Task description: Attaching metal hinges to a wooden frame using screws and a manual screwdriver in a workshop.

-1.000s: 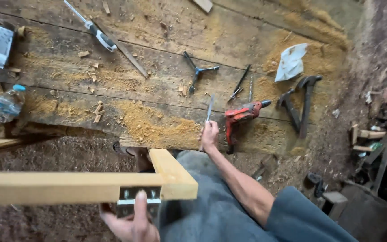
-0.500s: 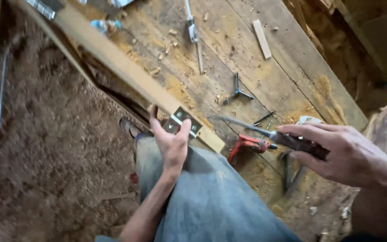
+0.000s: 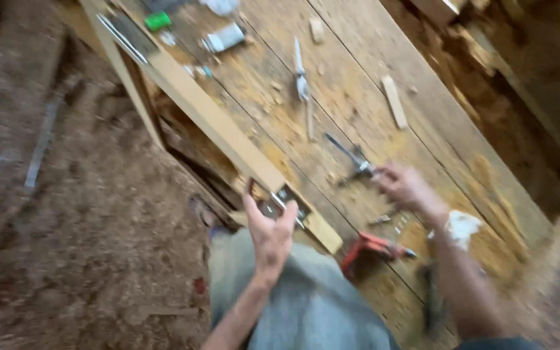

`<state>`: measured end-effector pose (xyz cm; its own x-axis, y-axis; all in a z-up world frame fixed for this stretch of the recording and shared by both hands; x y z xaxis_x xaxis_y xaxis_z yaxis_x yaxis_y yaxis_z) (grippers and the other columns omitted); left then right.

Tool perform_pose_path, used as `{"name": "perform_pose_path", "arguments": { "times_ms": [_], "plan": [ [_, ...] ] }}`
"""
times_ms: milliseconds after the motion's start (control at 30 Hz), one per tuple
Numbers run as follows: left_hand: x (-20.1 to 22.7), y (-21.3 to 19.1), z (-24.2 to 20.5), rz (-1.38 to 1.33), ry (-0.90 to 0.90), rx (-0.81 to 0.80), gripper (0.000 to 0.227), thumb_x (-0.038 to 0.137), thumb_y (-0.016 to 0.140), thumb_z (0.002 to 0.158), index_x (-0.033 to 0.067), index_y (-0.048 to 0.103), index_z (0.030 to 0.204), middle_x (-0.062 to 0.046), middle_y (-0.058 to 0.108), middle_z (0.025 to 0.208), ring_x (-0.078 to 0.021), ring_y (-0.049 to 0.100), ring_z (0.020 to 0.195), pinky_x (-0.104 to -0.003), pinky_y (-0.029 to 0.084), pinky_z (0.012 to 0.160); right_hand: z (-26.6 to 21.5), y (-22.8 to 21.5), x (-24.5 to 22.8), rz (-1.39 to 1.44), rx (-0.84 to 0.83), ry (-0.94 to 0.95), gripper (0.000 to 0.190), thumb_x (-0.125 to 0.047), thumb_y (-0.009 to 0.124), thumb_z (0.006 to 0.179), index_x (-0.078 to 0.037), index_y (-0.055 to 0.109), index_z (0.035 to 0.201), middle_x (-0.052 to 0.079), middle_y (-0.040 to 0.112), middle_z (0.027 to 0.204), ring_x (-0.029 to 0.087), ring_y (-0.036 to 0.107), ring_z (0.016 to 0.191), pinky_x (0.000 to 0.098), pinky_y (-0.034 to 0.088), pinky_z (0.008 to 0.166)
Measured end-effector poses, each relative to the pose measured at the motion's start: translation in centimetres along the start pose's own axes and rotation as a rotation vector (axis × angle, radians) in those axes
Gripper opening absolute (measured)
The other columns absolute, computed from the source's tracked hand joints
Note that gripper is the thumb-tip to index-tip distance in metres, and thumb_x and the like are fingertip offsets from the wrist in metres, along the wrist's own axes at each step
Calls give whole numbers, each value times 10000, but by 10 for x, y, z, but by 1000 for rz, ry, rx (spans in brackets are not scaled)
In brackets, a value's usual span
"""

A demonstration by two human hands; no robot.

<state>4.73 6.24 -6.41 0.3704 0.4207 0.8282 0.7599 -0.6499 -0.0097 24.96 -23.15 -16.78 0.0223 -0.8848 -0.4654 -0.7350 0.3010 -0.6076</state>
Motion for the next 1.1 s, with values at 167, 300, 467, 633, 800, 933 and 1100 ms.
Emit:
{"name": "perform_pose_path", "arguments": {
  "times_ms": [167, 300, 467, 633, 800, 933, 1100],
  "plan": [
    [7, 8, -3, 97, -94, -17, 918, 101, 713, 780, 24, 259, 1573, -162, 475, 1532, -258, 548, 1333, -326, 477, 1123, 85, 197, 113, 183, 108, 102, 273, -345, 647, 806, -158, 750, 974, 39, 742, 988, 187, 647, 871, 361, 487, 783],
    [-21, 6, 1, -6, -216, 40, 943, -51, 684, 744, 58, 248, 1573, -258, 644, 1311, -323, 706, 1054, -378, 629, 872, 87, 255, 142, 352, 280, 177, 507, -441, 701, 807, -206, 737, 1255, 12, 756, 1223, 207, 686, 1090, 346, 482, 950],
    [-35, -16, 1, 184, -204, 142, 928, 33, 721, 712, 112, 340, 1555, -240, 659, 1297, -320, 706, 989, -406, 608, 816, 98, 241, 144, 278, 657, 130, 463, -325, 733, 818, -54, 726, 1193, 151, 734, 1209, 323, 649, 1159, 447, 461, 1049],
    [-60, -55, 7, 522, -214, 286, 1091, 166, 822, 574, 183, 374, 1569, -133, 658, 1353, -302, 715, 803, -374, 587, 604, 162, 179, 69, 479, 497, 118, 203, -307, 621, 892, -173, 774, 898, 37, 768, 928, 219, 695, 892, 373, 498, 820],
    [-91, -52, -7, 157, -217, 480, 1139, 36, 734, 503, 171, 375, 1575, -264, 719, 1239, -412, 752, 881, -494, 616, 637, 302, 127, 3, 195, 903, -374, 215, -133, 720, 867, -99, 709, 1079, 128, 709, 1096, 340, 636, 1037, 462, 471, 929],
    [-77, -48, -5, 384, 72, 381, 1092, 392, 817, 499, 84, 482, 1492, -155, 734, 1285, -232, 798, 1073, -345, 716, 803, 386, 118, -41, 62, 637, -360, 775, -249, 846, 806, -111, 492, 1482, 247, 569, 1179, 418, 590, 1008, 476, 480, 879],
    [-84, -26, -4, -91, -56, 342, 1073, 100, 801, 494, 113, 421, 1498, -58, 445, 1588, -281, 664, 1272, -409, 678, 885, 373, 101, -56, 397, 567, -173, 382, -159, 525, 854, -96, 601, 1224, 86, 574, 912, 236, 508, 731, 365, 415, 599]
  ]
}}
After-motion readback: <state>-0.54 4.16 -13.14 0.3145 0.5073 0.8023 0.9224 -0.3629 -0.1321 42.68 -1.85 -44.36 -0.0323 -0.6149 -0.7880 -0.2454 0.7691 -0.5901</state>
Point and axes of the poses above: each hand's wrist, its own z-axis towards the middle knuckle, its own y-axis out of the palm, x = y × z, the point moved 10 cm from there along z, towards the middle knuckle
